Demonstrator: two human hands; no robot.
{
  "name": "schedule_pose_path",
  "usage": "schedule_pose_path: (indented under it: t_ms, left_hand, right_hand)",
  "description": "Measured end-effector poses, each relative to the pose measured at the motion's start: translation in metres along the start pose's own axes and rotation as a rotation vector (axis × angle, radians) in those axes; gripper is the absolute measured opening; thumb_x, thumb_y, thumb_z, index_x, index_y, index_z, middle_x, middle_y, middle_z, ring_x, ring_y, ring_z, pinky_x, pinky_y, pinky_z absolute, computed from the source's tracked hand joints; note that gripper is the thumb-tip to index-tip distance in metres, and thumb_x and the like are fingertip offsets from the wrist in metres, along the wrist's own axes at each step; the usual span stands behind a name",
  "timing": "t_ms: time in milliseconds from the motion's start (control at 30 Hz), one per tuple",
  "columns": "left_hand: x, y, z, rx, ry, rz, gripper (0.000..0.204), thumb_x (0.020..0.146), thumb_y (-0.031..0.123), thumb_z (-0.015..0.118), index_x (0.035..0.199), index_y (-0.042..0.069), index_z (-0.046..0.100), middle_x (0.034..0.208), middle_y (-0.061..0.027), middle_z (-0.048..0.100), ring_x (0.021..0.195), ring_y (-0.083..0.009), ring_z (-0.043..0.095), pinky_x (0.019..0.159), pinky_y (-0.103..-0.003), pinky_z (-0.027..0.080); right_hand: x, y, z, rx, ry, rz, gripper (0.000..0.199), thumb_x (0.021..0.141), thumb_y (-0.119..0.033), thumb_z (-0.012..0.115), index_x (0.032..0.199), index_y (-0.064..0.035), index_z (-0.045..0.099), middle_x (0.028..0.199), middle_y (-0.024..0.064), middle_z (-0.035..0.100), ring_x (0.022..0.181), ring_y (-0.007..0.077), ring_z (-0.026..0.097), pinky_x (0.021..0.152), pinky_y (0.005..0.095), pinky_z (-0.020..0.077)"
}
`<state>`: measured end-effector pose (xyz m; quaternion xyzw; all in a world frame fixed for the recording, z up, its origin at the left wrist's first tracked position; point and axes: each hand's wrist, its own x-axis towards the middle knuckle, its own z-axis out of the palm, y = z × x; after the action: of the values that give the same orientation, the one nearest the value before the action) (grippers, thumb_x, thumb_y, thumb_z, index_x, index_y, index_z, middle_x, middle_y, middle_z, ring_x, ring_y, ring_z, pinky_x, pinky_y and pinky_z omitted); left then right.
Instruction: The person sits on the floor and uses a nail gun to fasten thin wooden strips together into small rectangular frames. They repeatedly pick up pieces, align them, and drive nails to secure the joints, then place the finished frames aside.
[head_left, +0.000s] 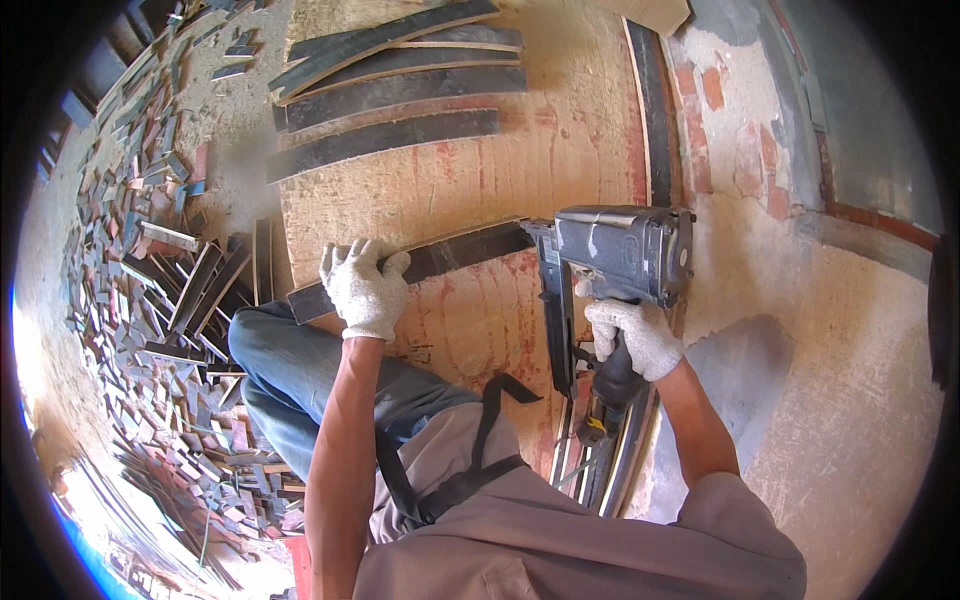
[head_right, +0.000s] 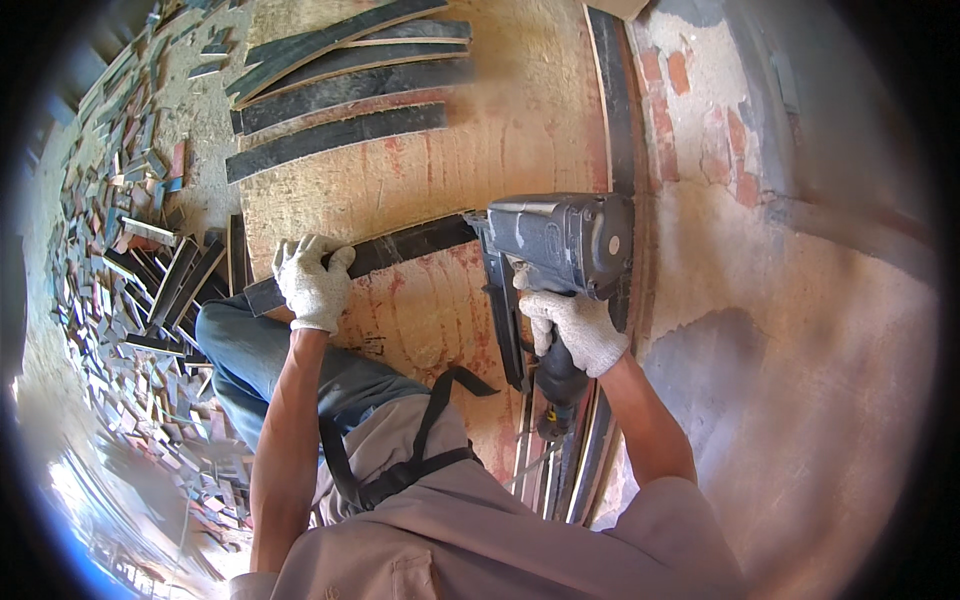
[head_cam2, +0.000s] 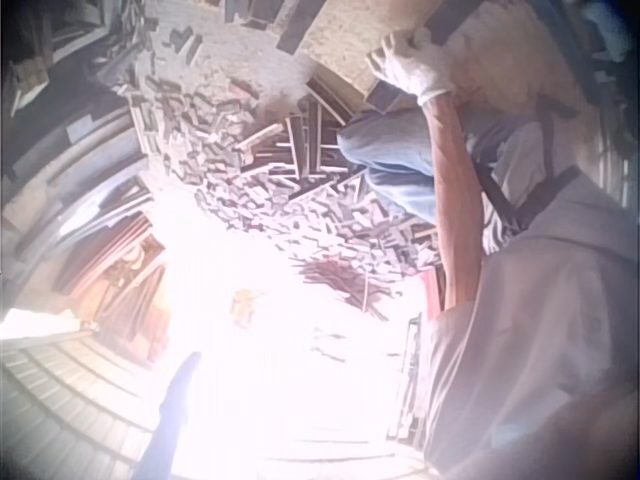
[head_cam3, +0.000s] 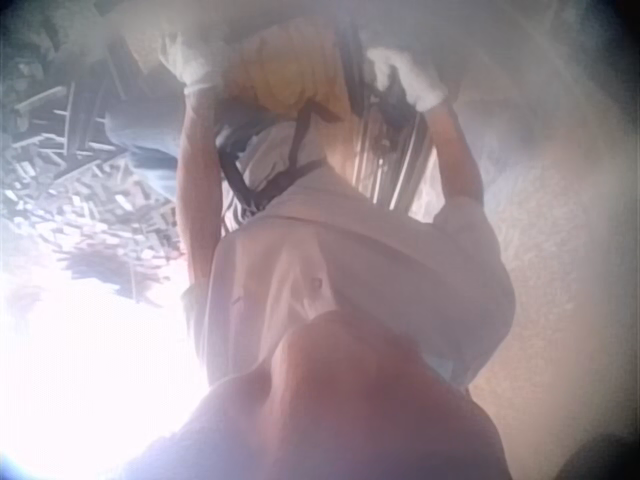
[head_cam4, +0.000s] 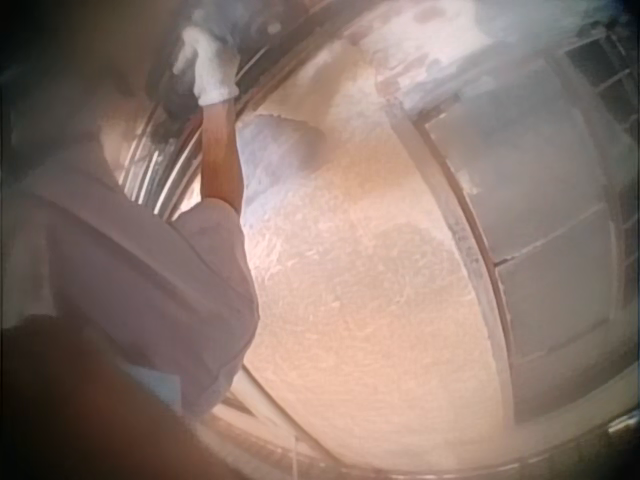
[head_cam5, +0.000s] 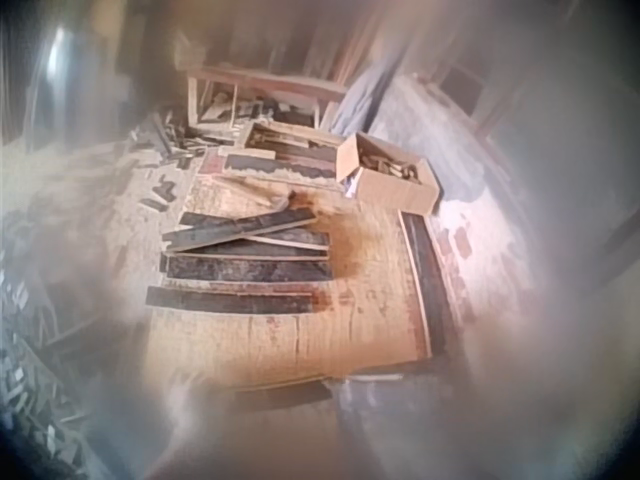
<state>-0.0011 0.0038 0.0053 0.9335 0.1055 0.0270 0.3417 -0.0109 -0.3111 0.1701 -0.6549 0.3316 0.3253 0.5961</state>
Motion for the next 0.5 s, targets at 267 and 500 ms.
schedule_pose_path:
  t_ms: [267, 500]
  left_hand:
    - [0.000, -0.002, 0.004, 0.022, 0.073, 0.053, 0.007, 0.078, 0.020, 0.079, 0.076, 0.016, 0.073, 0.078, -0.0015, 0.071, 0.086, -0.0256, 0.063, 0.103, -0.042, 0.041]
    - [-0.001, -0.005, 0.007, 0.025, 0.087, 0.061, 0.007, 0.078, 0.021, 0.079, 0.075, 0.017, 0.073, 0.078, -0.0011, 0.071, 0.085, -0.0250, 0.063, 0.102, -0.042, 0.041]
  right_hand:
    - [0.001, 0.001, 0.012, -0.070, -0.082, 0.016, 0.040, 0.090, -0.009, 0.068, 0.130, -0.0025, 0.067, 0.063, 0.0043, 0.058, 0.045, 0.0151, 0.051, 0.048, 0.0305, 0.0446]
    - [0.000, -0.006, 0.026, -0.066, -0.090, -0.008, 0.032, 0.090, -0.009, 0.068, 0.121, -0.0013, 0.068, 0.060, 0.0035, 0.056, 0.045, 0.0146, 0.052, 0.047, 0.0302, 0.0439]
